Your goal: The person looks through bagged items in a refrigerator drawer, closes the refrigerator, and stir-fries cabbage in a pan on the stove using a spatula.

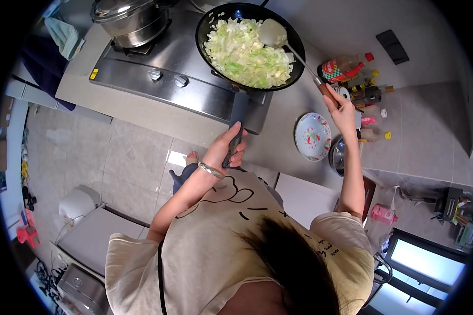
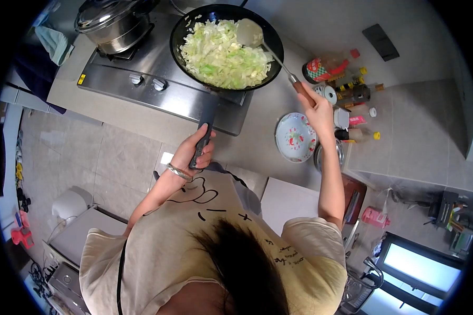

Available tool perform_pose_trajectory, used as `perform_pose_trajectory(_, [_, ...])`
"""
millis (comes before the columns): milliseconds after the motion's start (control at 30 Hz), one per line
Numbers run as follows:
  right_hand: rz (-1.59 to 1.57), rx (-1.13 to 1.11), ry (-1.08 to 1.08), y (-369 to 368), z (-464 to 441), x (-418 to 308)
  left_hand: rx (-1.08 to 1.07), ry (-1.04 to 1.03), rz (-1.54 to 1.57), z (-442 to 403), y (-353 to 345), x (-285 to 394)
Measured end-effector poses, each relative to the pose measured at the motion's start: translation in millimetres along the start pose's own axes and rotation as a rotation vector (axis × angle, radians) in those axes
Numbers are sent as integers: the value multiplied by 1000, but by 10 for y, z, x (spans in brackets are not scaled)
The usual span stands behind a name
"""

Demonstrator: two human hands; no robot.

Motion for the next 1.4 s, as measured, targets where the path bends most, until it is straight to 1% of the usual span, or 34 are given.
perform_pose_trajectory(33, [5, -22, 4, -7, 2, -10, -5, 2, 3, -3, 0, -7])
perform_pose_trajectory(133, [122, -91, -102, 85, -3, -115, -3, 4, 8, -6, 8, -7])
perform_pose_trajectory(167, [215, -31, -32, 171, 40, -332, 0, 1, 3, -3, 8, 3])
perform_pose_trajectory(267, [363, 58, 282, 458, 163, -760, 6, 5, -8, 9, -2, 7])
perform_pose_trajectory(333, [609, 10, 302, 700, 317, -1114, 9, 11, -6, -7, 19, 2])
perform_pose_trajectory(400, [644, -58, 311, 870, 499, -1395, -11, -2, -14, -17, 39, -5])
perform_pose_trajectory(467, [668, -96, 353, 781, 537, -1496, -3, -7, -18, -6, 29, 12])
perform_pose_trajectory(533, [684, -109, 427, 491, 466, -1468, 32, -2, -12, 22, -14, 12])
perform_pose_trajectory(567, [698, -92, 413, 340, 342, -1420, 19, -3, -7, 16, -15, 5])
perform_pose_trajectory(633, [603, -45, 393, 238, 55, -1241, -6, -3, 2, 5, 4, 5])
perform_pose_trajectory(700, [462, -50, 318, 398, -151, -1069, 1, 1, -4, -8, 14, 7])
perform_pose_trajectory(733, [466, -115, 194, 552, -254, -1055, 6, 4, -4, -3, 11, 3])
perform_pose_trajectory(767, [375, -142, 192, 689, -382, -971, 2, 3, 3, 6, -2, 6])
perform_pose_trajectory(833, [224, -347, 40, 948, -700, -808, -2, -1, 11, 24, -22, 15])
perform_pose_trajectory(867, [104, -419, -43, 1005, -869, -695, 2, -3, 5, 27, -24, 13])
perform_pose_trajectory(900, [106, -452, -141, 1052, -965, -735, 7, -6, -1, 26, -20, 11])
perform_pose_trajectory(933, [73, -504, -219, 1063, -1191, -493, 13, -11, -7, 27, -16, 15])
perform_pose_trajectory(1000, [161, -536, -314, 1036, -1443, -444, 20, 2, -8, 32, -25, 20])
perform_pose_trajectory(1100, [24, -581, -459, 688, -1716, -279, 3, -5, -29, 14, 11, 25])
perform_pose_trajectory(1200, [-243, -736, -338, 208, -1651, -326, -19, -13, -40, 1, 26, 18])
perform_pose_trajectory(1267, [-274, -690, -196, 66, -1529, -367, -18, -18, -34, -2, 12, 34])
perform_pose_trajectory(1300, [-217, -704, -82, 74, -1493, -402, -11, -17, -28, 7, -3, 33])
perform_pose_trajectory(1367, [12, -473, 377, 186, -1299, -585, 5, -12, -23, 28, -14, 38])
perform_pose_trajectory(1400, [131, -403, 462, 290, -1123, -660, 12, -10, -24, 34, -21, 43])
Point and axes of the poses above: each hand's wrist, its own z-axis away from the middle knuckle, its own y-axis out of the back of the hand, x = y × z, the point moved 4 cm from there along -z, towards the middle knuckle, and after that the axes turned 2 degrees about -y, right-handed, at the moved point
